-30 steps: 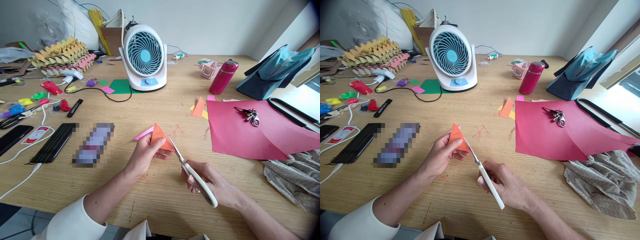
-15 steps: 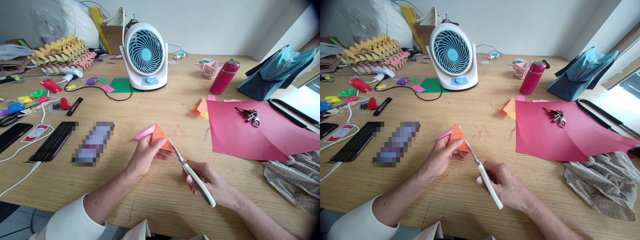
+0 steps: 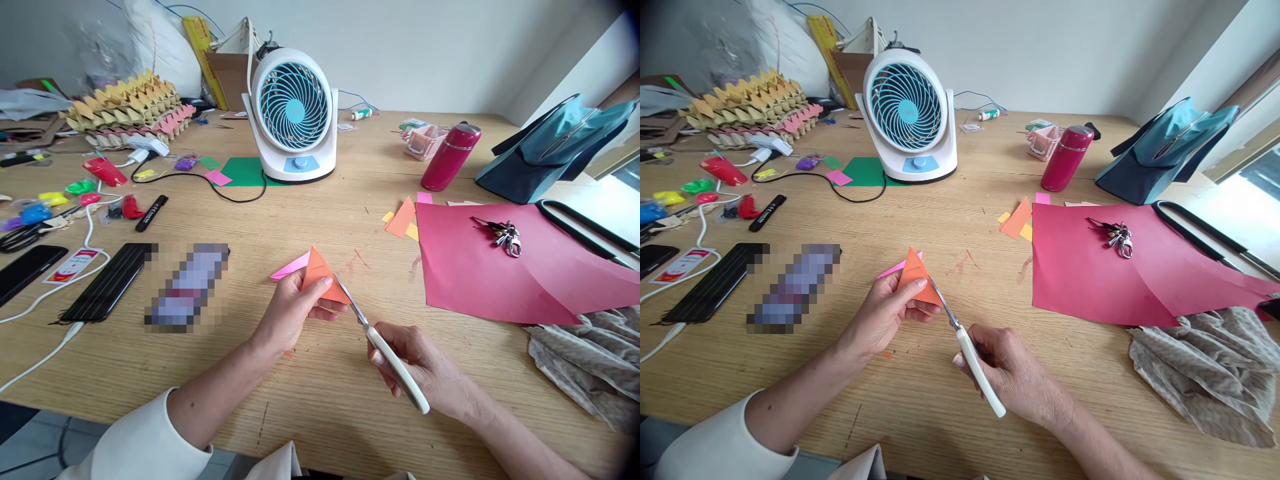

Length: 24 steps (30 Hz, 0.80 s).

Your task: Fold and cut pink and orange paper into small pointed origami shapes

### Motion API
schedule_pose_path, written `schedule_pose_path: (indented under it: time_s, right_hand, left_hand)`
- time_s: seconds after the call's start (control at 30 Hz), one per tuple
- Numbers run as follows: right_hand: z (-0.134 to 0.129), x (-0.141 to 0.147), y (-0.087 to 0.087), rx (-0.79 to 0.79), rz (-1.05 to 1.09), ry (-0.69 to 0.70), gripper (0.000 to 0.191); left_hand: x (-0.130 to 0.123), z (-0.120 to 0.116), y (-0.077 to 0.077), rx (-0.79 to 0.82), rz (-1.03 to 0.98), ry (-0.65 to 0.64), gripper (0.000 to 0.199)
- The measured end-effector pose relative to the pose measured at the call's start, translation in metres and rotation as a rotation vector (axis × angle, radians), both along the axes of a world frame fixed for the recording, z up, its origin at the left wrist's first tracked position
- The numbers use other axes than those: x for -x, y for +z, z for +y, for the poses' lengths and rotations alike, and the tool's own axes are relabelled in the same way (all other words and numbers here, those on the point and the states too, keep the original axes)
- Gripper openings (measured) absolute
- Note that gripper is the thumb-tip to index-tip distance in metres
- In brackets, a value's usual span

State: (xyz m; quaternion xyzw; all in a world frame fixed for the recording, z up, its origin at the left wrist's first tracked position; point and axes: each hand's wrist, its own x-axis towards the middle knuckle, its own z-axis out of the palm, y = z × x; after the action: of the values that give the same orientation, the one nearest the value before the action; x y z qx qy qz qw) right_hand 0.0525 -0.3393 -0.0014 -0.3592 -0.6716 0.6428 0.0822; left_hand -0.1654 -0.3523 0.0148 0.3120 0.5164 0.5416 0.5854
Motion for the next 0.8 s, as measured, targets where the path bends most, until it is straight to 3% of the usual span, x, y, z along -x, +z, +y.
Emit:
schedule_pose_path:
  time_s: [0.2, 0.8]
  right_hand:
    - [0.0004, -0.0001, -0.0014, -0.054, -0.024, -0.031, 0.042]
    - [0.0004, 0.0021, 0.0051, -0.007, 0.024, -0.006, 0.044]
  left_hand:
    - [0.001, 0.0001, 0.0022, 0.004, -0.011, -0.008, 0.036]
    - [-0.0085, -0.0078, 0.0006, 0.045, -0.068, -0.159, 0.028]
